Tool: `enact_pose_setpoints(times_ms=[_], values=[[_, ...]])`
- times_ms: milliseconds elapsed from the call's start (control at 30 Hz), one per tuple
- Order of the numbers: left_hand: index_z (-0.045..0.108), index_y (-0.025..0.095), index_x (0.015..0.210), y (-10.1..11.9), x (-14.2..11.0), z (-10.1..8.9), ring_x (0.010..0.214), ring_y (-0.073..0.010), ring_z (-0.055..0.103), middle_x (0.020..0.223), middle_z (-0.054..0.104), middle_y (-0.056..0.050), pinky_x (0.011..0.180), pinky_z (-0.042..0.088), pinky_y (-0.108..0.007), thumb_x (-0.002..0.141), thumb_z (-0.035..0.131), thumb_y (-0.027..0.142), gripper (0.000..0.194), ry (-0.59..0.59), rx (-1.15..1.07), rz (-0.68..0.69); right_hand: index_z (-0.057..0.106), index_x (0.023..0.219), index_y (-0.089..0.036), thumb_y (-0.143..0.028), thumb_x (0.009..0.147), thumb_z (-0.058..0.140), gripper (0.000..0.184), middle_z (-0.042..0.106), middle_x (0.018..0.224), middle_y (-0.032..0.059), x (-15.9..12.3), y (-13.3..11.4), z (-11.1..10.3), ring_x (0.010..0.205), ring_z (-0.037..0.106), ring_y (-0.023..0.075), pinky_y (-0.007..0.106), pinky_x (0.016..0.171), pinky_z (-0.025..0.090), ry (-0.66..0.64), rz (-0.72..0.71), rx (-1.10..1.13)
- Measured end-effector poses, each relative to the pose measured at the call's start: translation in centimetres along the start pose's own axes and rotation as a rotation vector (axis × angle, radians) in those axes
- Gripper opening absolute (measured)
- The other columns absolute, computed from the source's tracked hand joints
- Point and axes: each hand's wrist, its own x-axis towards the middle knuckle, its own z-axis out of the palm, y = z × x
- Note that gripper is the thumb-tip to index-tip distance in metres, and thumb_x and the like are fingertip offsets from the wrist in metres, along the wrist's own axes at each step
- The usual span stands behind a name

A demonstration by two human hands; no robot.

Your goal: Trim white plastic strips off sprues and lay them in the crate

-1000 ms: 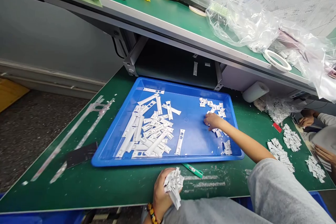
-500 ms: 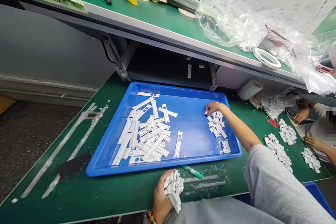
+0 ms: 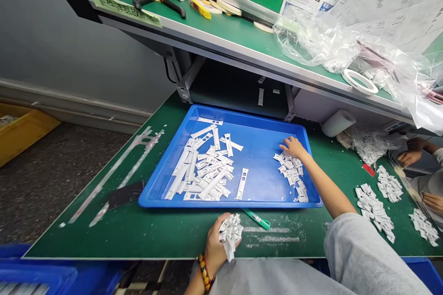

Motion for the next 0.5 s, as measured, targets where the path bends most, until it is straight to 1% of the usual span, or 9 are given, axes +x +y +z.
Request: enact_pose_setpoints(times_ms=[67, 133, 200, 267, 333, 367, 433, 467, 500], values=[[0.057, 0.018, 0.104, 0.0, -0.2, -0.1, 0.068, -0.0225, 0.074, 0.081, 0.076, -0.005, 0.062, 0.062, -0.033, 0.061, 0.072, 0.022, 0.046, 0.062, -0.03, -0.016, 0.056, 0.128, -0.021, -0.044, 0.096, 0.049, 0.04, 0.048, 0.135, 0.0136, -1.1, -1.0, 0.7, 0.124, 0.045, 0.0266, 0.039, 0.105, 0.035, 0.017, -0.126, 0.01], [0.058, 0.019, 0.102, 0.3, -0.4, -0.5, 0.067, -0.022, 0.073, 0.08, 0.075, -0.004, 0.061, 0.062, -0.033, 0.062, 0.074, 0.023, 0.043, 0.15, -0.035, 0.016, 0.061, 0.118, -0.021, -0.038, 0.089, 0.061, 0.033, 0.052, 0.127, 0.0112, -2.2, -1.6, 1.4, 0.12, 0.048, 0.0249, 0.036, 0.104, 0.036, 0.007, -0.22, 0.014], [0.059, 0.019, 0.099, 0.6, -0.4, -0.8, 0.065, -0.0207, 0.072, 0.079, 0.073, -0.003, 0.059, 0.062, -0.032, 0.063, 0.076, 0.025, 0.041, 0.24, -0.04, 0.06, 0.065, 0.107, -0.018, -0.03, 0.082, 0.07, 0.028, 0.056, 0.119, 0.0116, -3.5, -1.5, 1.7, 0.116, 0.05, 0.0267, 0.039, 0.104, 0.037, 0.003, -0.259, 0.014], [0.059, 0.019, 0.098, 0.5, -0.4, -0.9, 0.062, -0.0194, 0.071, 0.077, 0.072, -0.002, 0.057, 0.061, -0.031, 0.063, 0.077, 0.027, 0.04, 0.304, -0.057, 0.07, 0.064, 0.109, -0.017, -0.028, 0.077, 0.074, 0.035, 0.054, 0.124, 0.0144, -5.0, -1.2, 1.4, 0.122, 0.046, 0.0306, 0.044, 0.107, 0.035, 0.024, -0.265, 0.018], [0.058, 0.019, 0.099, 0.1, -0.4, -0.7, 0.061, -0.0192, 0.07, 0.077, 0.071, -0.001, 0.056, 0.061, -0.032, 0.063, 0.078, 0.028, 0.042, 0.314, -0.075, 0.032, 0.058, 0.119, -0.017, -0.031, 0.079, 0.073, 0.045, 0.046, 0.137, 0.0166, -6.8, -1.5, 0.5, 0.132, 0.038, 0.0337, 0.05, 0.11, 0.031, 0.126, -0.275, 0.057], [0.058, 0.019, 0.101, -0.3, -0.4, -0.5, 0.061, -0.0196, 0.071, 0.078, 0.072, -0.001, 0.057, 0.061, -0.033, 0.062, 0.079, 0.027, 0.044, 0.304, -0.083, 0.005, 0.056, 0.122, -0.018, -0.032, 0.082, 0.07, 0.045, 0.044, 0.141, 0.0167, -7.9, -2.2, 0.0, 0.135, 0.036, 0.0336, 0.051, 0.111, 0.031, 0.199, -0.29, 0.098], [0.057, 0.019, 0.105, -0.8, -0.4, -0.2, 0.065, -0.0212, 0.072, 0.083, 0.073, -0.003, 0.06, 0.062, -0.034, 0.06, 0.079, 0.023, 0.05, 0.271, -0.108, -0.042, 0.054, 0.121, -0.021, -0.029, 0.089, 0.06, 0.033, 0.05, 0.135, 0.0145, -10.7, -4.6, -0.6, 0.127, 0.047, 0.03, 0.049, 0.105, 0.039, 0.329, -0.357, 0.23], [0.057, 0.02, 0.105, -0.8, -0.4, -0.1, 0.067, -0.022, 0.073, 0.085, 0.074, -0.003, 0.061, 0.062, -0.034, 0.058, 0.079, 0.021, 0.051, 0.276, -0.114, -0.07, 0.055, 0.118, -0.021, -0.027, 0.092, 0.055, 0.026, 0.057, 0.125, 0.0129, -12.3, -6.4, -0.6, 0.116, 0.055, 0.0267, 0.044, 0.098, 0.046, 0.341, -0.394, 0.307], [0.057, 0.02, 0.104, -0.7, -0.4, -0.1, 0.069, -0.0225, 0.073, 0.084, 0.074, -0.003, 0.061, 0.062, -0.034, 0.057, 0.079, 0.02, 0.052, 0.291, -0.119, -0.091, 0.055, 0.114, -0.021, -0.025, 0.094, 0.052, 0.021, 0.062, 0.111, 0.0104, -14.0, -8.3, -0.2, 0.099, 0.062, 0.0224, 0.038, 0.087, 0.051, 0.321, -0.427, 0.383]])
